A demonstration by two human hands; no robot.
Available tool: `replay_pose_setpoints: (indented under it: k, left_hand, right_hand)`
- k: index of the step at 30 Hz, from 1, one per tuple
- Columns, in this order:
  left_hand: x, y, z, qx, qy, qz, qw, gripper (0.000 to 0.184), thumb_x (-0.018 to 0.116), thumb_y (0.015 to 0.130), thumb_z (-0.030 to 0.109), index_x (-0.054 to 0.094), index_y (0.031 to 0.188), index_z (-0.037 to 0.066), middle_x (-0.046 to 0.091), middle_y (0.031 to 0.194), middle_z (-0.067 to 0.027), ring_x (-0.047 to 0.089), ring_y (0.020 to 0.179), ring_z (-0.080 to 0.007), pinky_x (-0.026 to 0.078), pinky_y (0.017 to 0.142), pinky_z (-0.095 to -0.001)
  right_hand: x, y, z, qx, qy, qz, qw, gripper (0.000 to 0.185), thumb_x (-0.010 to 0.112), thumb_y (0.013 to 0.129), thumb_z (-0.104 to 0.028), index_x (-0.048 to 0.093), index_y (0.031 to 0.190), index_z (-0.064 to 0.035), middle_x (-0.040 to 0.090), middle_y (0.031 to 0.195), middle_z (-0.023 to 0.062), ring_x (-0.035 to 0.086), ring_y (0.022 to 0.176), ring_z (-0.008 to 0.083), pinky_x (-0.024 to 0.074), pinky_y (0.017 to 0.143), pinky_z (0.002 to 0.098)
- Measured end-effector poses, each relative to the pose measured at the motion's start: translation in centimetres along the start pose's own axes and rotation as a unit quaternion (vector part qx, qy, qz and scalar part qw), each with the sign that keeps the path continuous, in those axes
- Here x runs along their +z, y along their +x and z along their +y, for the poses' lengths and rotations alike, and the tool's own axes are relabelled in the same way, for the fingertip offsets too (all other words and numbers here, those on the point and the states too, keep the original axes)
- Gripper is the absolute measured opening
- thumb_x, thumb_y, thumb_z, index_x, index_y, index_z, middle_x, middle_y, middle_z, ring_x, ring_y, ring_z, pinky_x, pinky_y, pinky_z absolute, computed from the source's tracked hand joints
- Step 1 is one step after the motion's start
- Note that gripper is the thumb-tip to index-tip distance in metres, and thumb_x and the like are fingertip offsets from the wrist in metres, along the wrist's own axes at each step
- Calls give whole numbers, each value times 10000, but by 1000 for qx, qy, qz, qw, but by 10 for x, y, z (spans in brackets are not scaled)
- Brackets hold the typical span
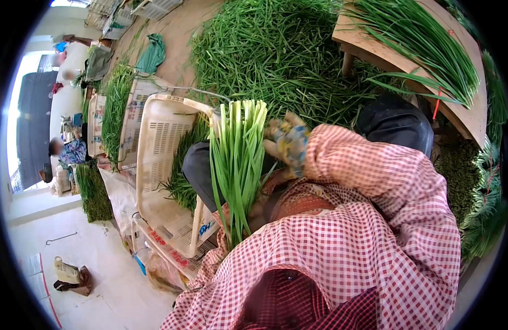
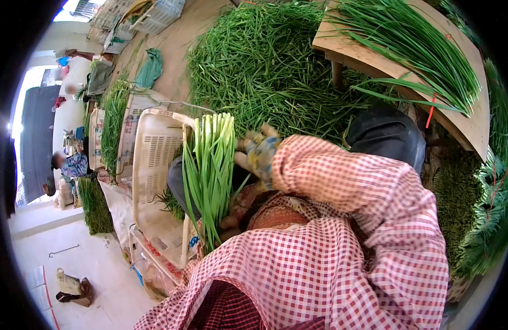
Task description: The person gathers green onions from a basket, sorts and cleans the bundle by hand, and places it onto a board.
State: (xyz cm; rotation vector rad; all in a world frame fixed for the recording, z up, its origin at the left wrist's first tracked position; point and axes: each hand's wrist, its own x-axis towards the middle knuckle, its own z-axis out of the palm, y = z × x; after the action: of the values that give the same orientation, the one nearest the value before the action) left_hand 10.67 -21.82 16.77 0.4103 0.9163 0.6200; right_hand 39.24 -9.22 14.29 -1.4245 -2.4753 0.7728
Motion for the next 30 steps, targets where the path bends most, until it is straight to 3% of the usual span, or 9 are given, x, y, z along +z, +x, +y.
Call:
replay_pose_setpoints:
  k: [5, 10, 12, 15, 18, 20, 25, 28, 30]
  left_hand:
    - [-2, -4, 0, 5, 11, 10, 1000, 551, 666, 785, 73, 475, 1298, 13, 602, 1185, -127, 594, 1026, -228, 492, 864, -362]
    - [-5, -1, -1, 15, 15, 11, 1000, 547, 674, 785, 84, 482, 1292, 13, 606, 1179, -124, 595, 1020, -223, 492, 859, -359]
    - [-8, 0, -2, 13, 20, 11, 1000, 546, 677, 785, 89, 485, 1290, 13, 607, 1176, -122, 595, 1018, -220, 492, 857, -358]
    - [-9, 3, -4, 11, 26, 6, 1000, 544, 682, 785, 96, 489, 1286, 13, 609, 1173, -120, 595, 1014, -217, 492, 854, -356]
    - [-10, 5, -4, 3, 34, 2, 999, 542, 686, 785, 103, 493, 1283, 13, 612, 1169, -118, 596, 1010, -214, 492, 851, -353]
    - [-9, 5, -4, 2, 42, 2, 999, 541, 690, 785, 107, 495, 1281, 13, 613, 1166, -116, 596, 1007, -212, 492, 849, -352]
    - [-11, 8, -5, -1, 56, 3, 998, 538, 697, 785, 119, 502, 1275, 14, 617, 1160, -113, 597, 1001, -206, 492, 844, -349]
    - [-13, 10, -5, -4, 62, 1, 998, 536, 702, 785, 126, 506, 1271, 14, 620, 1156, -110, 597, 997, -203, 492, 841, -347]
    - [-13, 11, -5, -6, 66, 2, 998, 536, 705, 785, 131, 509, 1269, 14, 621, 1153, -109, 598, 995, -201, 492, 839, -345]
  right_hand:
    - [17, 25, 34, 182, 327, -12, 927, 465, 655, 798, -369, 490, 1128, -86, 496, 1032, 115, 450, 890, 238, 386, 735, 400]
    - [5, 4, 141, 450, 567, 278, 632, 240, 632, 854, -230, 563, 967, -30, 572, 790, 84, 550, 596, 163, 484, 497, 326]
    - [-10, -15, 117, 457, 571, 308, 608, 203, 627, 866, -203, 577, 934, -19, 587, 742, 78, 570, 537, 149, 504, 450, 311]
    - [-40, -36, 45, 348, 605, 63, 713, 488, 575, 920, -373, 488, 1249, -22, 619, 1103, 172, 644, 828, 258, 543, 657, 349]
    - [14, -34, 27, 145, 802, 55, 577, 599, 631, 902, -283, 370, 1381, -35, 568, 1235, 140, 640, 965, 227, 559, 738, 315]
    - [15, -20, 10, -47, 663, 150, 732, 581, 614, 916, -229, 354, 1406, -56, 547, 1276, 110, 632, 987, 181, 567, 730, 289]
    - [27, -20, 46, -28, 774, -55, 630, 498, 574, 929, -167, 387, 1383, -85, 512, 1301, 76, 605, 1004, 183, 516, 816, 322]
    - [26, -26, 52, -33, 720, -42, 692, 475, 668, 878, -141, 484, 1306, -45, 608, 1165, 55, 594, 850, 49, 487, 656, 200]
    - [37, -24, 60, -23, 836, -107, 538, 414, 665, 855, -70, 513, 1234, -6, 616, 1067, 66, 571, 771, 55, 475, 618, 189]
